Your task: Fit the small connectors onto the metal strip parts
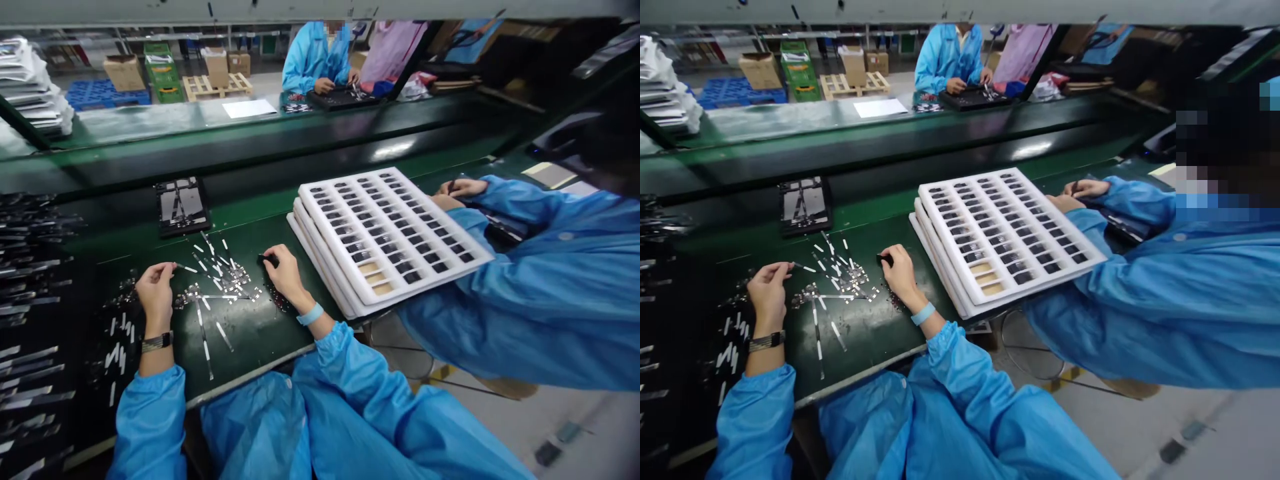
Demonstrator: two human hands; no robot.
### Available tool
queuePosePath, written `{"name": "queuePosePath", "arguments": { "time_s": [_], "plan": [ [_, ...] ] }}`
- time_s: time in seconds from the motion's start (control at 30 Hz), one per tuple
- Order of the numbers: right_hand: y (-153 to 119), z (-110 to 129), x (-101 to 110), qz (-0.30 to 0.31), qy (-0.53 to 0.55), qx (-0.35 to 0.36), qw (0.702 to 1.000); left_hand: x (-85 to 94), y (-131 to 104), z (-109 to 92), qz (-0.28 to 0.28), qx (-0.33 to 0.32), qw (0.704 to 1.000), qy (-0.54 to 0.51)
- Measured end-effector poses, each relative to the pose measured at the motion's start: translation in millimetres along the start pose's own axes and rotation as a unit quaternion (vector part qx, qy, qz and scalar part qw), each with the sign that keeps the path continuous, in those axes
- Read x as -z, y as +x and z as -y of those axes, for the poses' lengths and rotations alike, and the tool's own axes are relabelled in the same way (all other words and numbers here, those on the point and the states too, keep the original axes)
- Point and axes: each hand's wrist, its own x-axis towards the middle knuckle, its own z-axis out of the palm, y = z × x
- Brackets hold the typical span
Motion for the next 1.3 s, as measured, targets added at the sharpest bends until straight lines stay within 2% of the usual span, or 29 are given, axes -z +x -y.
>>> {"name": "queuePosePath", "arguments": {
  "time_s": [0.1, 0.2, 0.27, 0.33, 0.37, 0.4, 0.47, 0.5, 0.57, 0.63, 0.73, 0.87, 0.97, 1.13, 1.3],
  "plan": [
    [3, -4, 3, 0.020, -0.032, -0.033, 0.999, -0.4, 0, -2, 0.004, 0.005, 1.000, -0.015],
    [-11, 10, 28, 0.015, -0.022, -0.015, 1.000, -0.7, -1, -5, 0.000, 0.007, 1.000, -0.020],
    [-22, 25, 64, 0.012, 0.001, 0.032, 0.999, -1.0, -2, -7, -0.009, 0.007, 1.000, -0.027],
    [-28, 35, 112, 0.005, -0.005, 0.062, 0.998, -1.3, -2, -9, -0.014, 0.006, 0.999, -0.039],
    [-28, 36, 137, -0.020, -0.030, 0.056, 0.998, -1.5, -2, -10, -0.015, 0.005, 0.999, -0.047],
    [-27, 35, 163, -0.038, -0.064, 0.040, 0.996, -1.6, -2, -11, -0.014, 0.003, 0.998, -0.054],
    [-22, 24, 205, -0.016, -0.143, -0.003, 0.990, -1.9, -1, -11, -0.009, 0.000, 0.998, -0.064],
    [-19, 17, 221, 0.004, -0.175, -0.022, 0.984, -2.0, -1, -11, -0.008, -0.001, 0.998, -0.066],
    [-15, 2, 239, 0.030, -0.214, -0.025, 0.976, -1.8, -1, -10, -0.003, 0.001, 0.998, -0.065],
    [-15, -8, 243, 0.033, -0.243, -0.005, 0.970, -1.4, -1, -9, -0.003, 0.004, 0.998, -0.066],
    [-20, -13, 233, 0.033, -0.291, 0.016, 0.956, -0.4, -1, -8, -0.003, 0.006, 0.998, -0.070],
    [-30, -15, 223, 0.032, -0.345, 0.000, 0.938, 0.5, -1, -7, -0.003, 0.010, 0.998, -0.063],
    [-29, -20, 227, 0.029, -0.330, -0.005, 0.943, 0.3, -1, -5, 0.003, 0.014, 0.998, -0.053],
    [-10, -28, 244, 0.099, -0.243, -0.015, 0.965, 0.2, -3, -5, 0.014, 0.014, 0.999, -0.051],
    [-3, -23, 248, 0.165, -0.275, 0.033, 0.946, 1.3, -4, -6, 0.008, 0.016, 0.999, -0.051]
  ]
}}
